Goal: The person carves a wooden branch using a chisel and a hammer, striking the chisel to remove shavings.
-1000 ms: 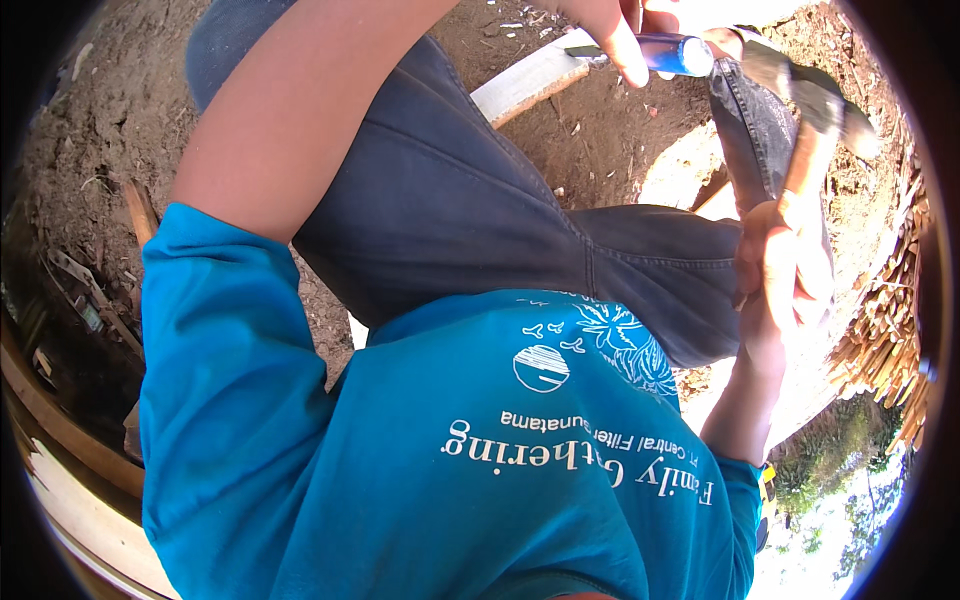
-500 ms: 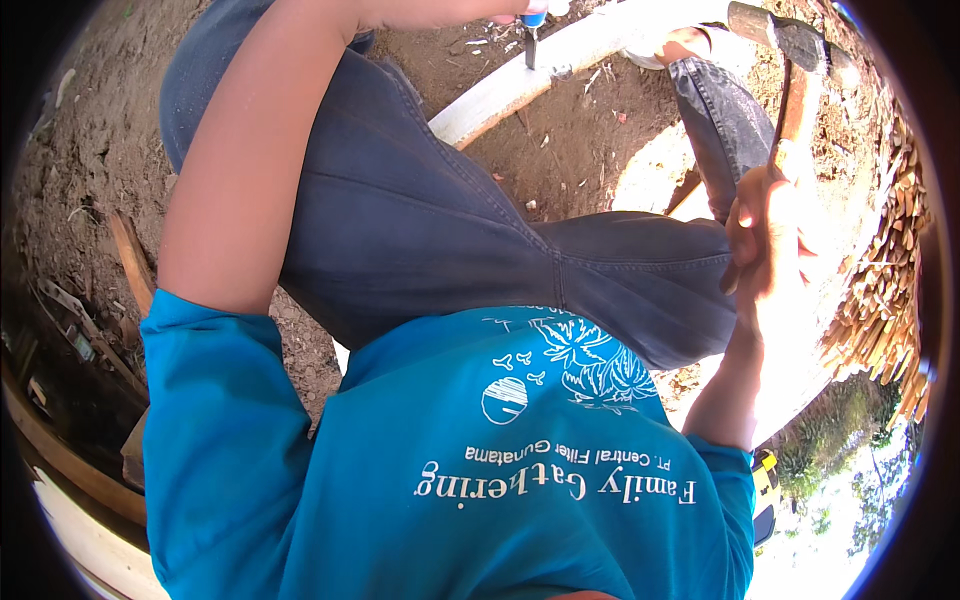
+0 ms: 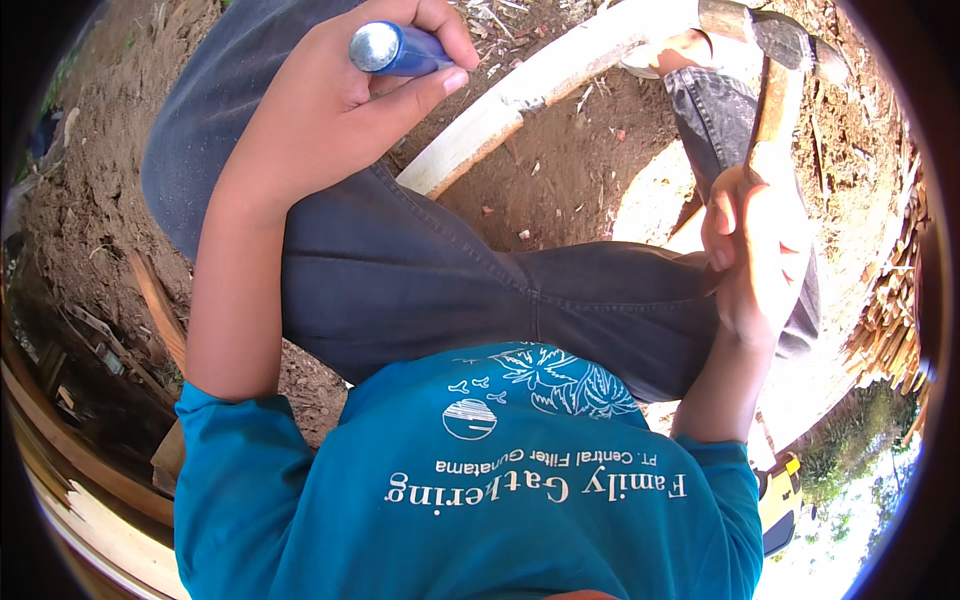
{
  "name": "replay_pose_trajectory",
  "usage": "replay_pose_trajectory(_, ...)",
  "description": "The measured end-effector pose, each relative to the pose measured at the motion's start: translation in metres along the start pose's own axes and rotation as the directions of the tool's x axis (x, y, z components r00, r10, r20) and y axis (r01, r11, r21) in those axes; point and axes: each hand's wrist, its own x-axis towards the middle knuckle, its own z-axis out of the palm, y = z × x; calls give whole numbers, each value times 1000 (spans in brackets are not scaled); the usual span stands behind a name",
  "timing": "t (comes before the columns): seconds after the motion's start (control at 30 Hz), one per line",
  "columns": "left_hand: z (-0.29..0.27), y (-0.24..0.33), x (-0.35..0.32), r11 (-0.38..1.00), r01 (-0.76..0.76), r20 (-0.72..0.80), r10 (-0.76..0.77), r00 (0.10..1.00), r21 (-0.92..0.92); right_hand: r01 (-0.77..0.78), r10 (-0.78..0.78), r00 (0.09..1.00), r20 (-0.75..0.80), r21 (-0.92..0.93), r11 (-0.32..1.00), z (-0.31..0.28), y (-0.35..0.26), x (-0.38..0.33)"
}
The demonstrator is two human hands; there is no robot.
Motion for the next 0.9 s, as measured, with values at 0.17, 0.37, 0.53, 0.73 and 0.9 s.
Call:
replay_pose_trajectory(0.17,14,-11,6,988,36,30,-32,999,-150,66,-65,997,29,-47,997,-7,8,1)
replay_pose_trajectory(0.37,28,-19,8,973,-37,-36,29,999,-226,-10,11,1000,-16,69,998,-8,6,-1)
replay_pose_trajectory(0.53,27,-14,13,981,-94,-34,89,995,-172,-56,56,998,1,72,996,-13,3,-2)
replay_pose_trajectory(0.73,35,-20,13,982,-88,-7,88,996,-168,-49,48,999,9,97,994,-8,3,0)
replay_pose_trajectory(0.9,40,-19,11,980,-90,1,92,996,-175,-23,23,999,23,7,1000,-5,1,1)
